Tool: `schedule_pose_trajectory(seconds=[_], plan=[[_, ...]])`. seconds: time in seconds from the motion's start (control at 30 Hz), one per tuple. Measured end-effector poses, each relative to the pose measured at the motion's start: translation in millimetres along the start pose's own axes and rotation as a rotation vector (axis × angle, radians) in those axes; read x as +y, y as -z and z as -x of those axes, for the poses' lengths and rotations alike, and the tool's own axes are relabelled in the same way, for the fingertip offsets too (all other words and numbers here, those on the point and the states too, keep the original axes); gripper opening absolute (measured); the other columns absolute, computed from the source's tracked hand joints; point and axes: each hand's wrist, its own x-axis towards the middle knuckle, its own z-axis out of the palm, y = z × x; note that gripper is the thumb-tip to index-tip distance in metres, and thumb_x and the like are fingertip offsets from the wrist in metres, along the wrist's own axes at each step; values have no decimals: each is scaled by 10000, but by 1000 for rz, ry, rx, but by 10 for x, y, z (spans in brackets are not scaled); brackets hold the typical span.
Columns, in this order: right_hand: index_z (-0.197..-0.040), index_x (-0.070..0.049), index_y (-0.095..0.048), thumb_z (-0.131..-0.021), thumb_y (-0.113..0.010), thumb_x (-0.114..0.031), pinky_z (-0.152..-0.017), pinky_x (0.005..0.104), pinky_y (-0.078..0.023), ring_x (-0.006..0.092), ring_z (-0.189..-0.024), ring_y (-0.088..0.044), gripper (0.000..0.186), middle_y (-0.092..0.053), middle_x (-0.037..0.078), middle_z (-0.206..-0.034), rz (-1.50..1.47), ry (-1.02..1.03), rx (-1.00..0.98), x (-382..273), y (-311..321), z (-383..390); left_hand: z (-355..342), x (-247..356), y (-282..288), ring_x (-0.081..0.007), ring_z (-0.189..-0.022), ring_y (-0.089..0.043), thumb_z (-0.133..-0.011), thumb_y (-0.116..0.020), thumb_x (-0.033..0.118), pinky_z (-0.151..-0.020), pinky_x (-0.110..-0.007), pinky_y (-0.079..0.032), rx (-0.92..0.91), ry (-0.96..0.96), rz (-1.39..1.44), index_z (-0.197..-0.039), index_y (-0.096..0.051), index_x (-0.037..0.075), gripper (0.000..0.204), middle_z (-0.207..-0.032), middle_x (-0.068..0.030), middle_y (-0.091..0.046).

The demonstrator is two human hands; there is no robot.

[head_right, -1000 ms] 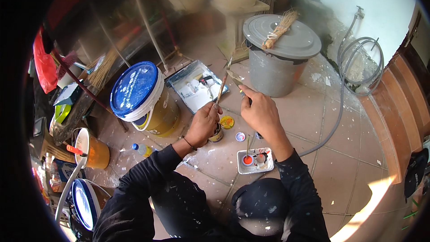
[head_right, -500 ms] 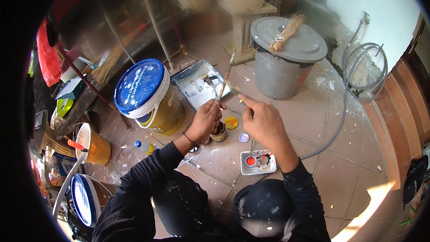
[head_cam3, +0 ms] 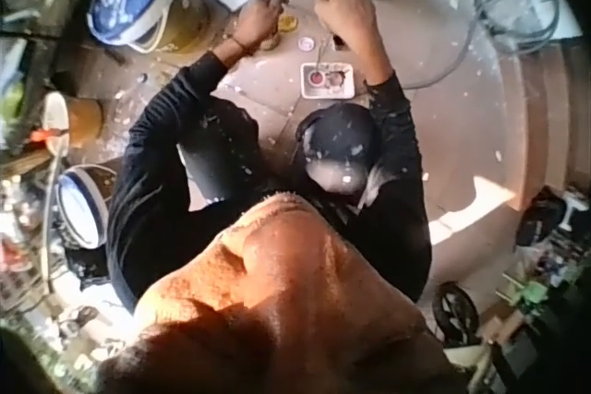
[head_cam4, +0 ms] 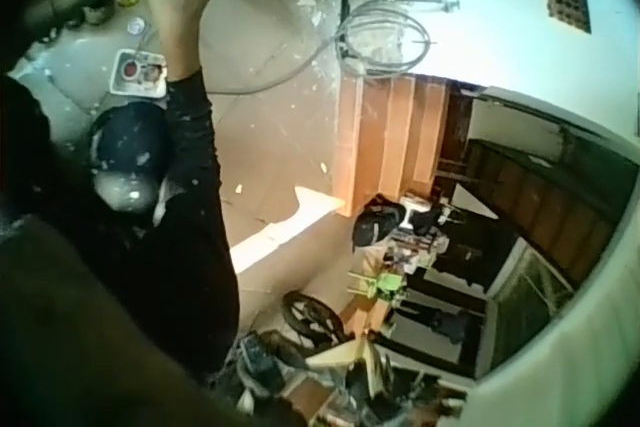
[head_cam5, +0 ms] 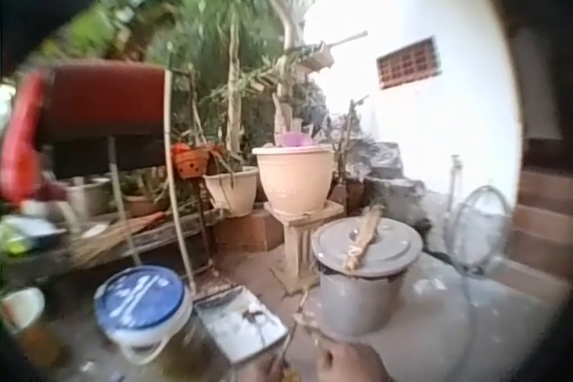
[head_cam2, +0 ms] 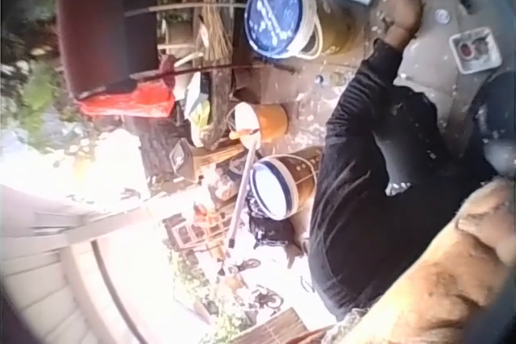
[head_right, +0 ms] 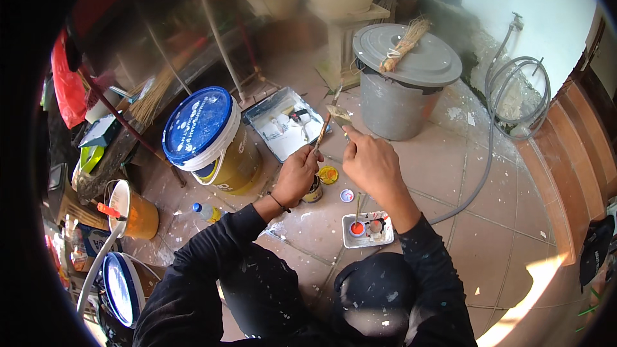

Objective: Mixing paint in a small container and cleaning a brush.

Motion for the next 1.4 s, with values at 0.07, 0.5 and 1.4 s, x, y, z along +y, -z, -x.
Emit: schedule_pose_trajectory(seconds=[0.07,0.5,1.4], plan=[[-1248,-112,-709,-907,-558,-163,-736,512,-557,433,-762,-683,376,-675,270,-787,35,-74,-281,25,-10,18,2,39,27,-174,-613,-545,-1065,-478,258,-602,-354,-457,79,-17,22,-939,-611,7,311,-680,-93,-571],[-1270,-133,-694,-929,-545,-158,-721,509,-524,450,-763,-663,373,-653,280,-793,-200,-75,35,372,-205,-39,56,150,136,-28,-543,-255,-1114,-410,301,-450,-223,-215,-292,257,572,-1118,-577,86,273,-711,76,-343],[-1267,-128,-695,-925,-547,-164,-744,471,-533,424,-805,-679,374,-681,260,-869,-231,-68,56,501,-261,-170,38,60,40,-50,-522,-325,-1119,-381,316,-458,-240,-285,-134,55,261,-1020,-591,41,360,-650,46,-392]])
